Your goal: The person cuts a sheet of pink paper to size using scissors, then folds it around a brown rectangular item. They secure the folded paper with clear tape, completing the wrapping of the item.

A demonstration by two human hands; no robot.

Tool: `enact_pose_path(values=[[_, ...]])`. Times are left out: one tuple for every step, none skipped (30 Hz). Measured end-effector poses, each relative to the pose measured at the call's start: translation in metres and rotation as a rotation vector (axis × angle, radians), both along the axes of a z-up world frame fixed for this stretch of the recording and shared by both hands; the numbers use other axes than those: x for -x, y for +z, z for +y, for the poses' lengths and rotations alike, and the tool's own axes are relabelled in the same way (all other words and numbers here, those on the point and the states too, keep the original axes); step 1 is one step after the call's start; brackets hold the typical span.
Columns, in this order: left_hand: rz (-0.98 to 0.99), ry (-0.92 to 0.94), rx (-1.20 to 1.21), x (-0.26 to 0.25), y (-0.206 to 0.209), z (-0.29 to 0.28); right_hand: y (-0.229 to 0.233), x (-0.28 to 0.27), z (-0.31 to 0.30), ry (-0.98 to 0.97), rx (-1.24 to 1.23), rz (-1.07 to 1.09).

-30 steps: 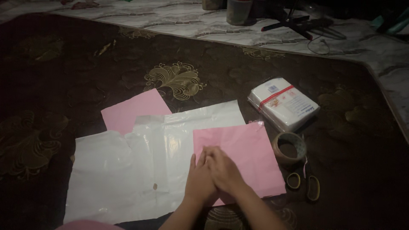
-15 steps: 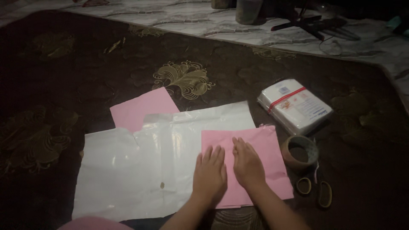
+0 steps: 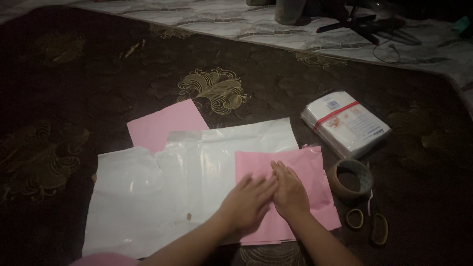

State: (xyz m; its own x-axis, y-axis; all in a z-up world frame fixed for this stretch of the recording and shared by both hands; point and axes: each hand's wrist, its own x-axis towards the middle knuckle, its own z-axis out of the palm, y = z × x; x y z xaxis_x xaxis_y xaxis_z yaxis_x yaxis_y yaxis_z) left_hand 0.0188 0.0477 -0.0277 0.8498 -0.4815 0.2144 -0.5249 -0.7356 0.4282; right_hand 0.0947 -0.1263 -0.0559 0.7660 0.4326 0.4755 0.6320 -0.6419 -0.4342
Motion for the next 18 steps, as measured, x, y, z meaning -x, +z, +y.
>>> enact_pose_path(values=[[0.049, 0.085, -0.011, 0.000, 0.000, 0.007, -0.002, -0.002, -0.001, -0.023, 0.013, 0.029], [0.098, 0.171, -0.022, -0.003, -0.001, 0.017, -0.003, -0.003, 0.000, -0.046, 0.026, 0.057], [0.147, 0.255, -0.032, -0.008, -0.001, 0.024, -0.004, -0.002, 0.000, -0.069, 0.041, 0.085], [0.053, 0.351, -0.003, -0.018, -0.001, 0.030, -0.003, 0.001, -0.002, -0.066, 0.041, 0.063], [-0.046, 0.455, 0.022, -0.029, 0.000, 0.039, -0.001, 0.003, 0.002, -0.055, 0.036, 0.038], [-0.031, 0.503, -0.004, -0.039, 0.001, 0.040, 0.003, 0.005, 0.005, -0.044, 0.032, 0.012], [-0.021, 0.553, -0.032, -0.050, 0.003, 0.039, 0.009, 0.004, 0.008, -0.028, 0.024, 0.005], [-0.011, 0.602, -0.059, -0.055, 0.006, 0.040, 0.015, 0.003, 0.009, -0.013, 0.017, -0.002], [0.029, 0.518, -0.055, -0.052, 0.005, 0.040, 0.021, 0.003, 0.009, -0.001, 0.010, -0.005], [0.069, 0.433, -0.050, -0.046, 0.003, 0.038, 0.026, 0.000, 0.009, -0.061, 0.048, 0.150], [0.115, 0.345, -0.047, -0.040, 0.001, 0.037, 0.031, -0.001, 0.008, -0.123, 0.085, 0.312], [0.164, 0.358, -0.044, -0.039, 0.000, 0.037, 0.035, -0.002, 0.009, -0.184, 0.122, 0.475], [0.215, 0.380, -0.039, -0.037, -0.001, 0.038, 0.036, -0.002, 0.011, -0.109, 0.111, 0.452], [0.265, 0.402, -0.033, -0.036, -0.003, 0.039, 0.036, 0.000, 0.013, -0.035, 0.099, 0.429], [0.265, 0.388, -0.049, -0.036, -0.005, 0.040, 0.035, 0.005, 0.013, 0.039, 0.091, 0.408], [0.265, 0.374, -0.064, -0.038, -0.006, 0.040, 0.032, 0.016, 0.015, 0.144, 0.083, 0.348], [0.259, 0.358, -0.082, -0.040, -0.006, 0.040, 0.027, 0.031, 0.019, 0.247, 0.071, 0.283], [0.269, 0.374, -0.099, -0.041, -0.006, 0.040, 0.023, 0.047, 0.019, 0.350, 0.059, 0.218]])
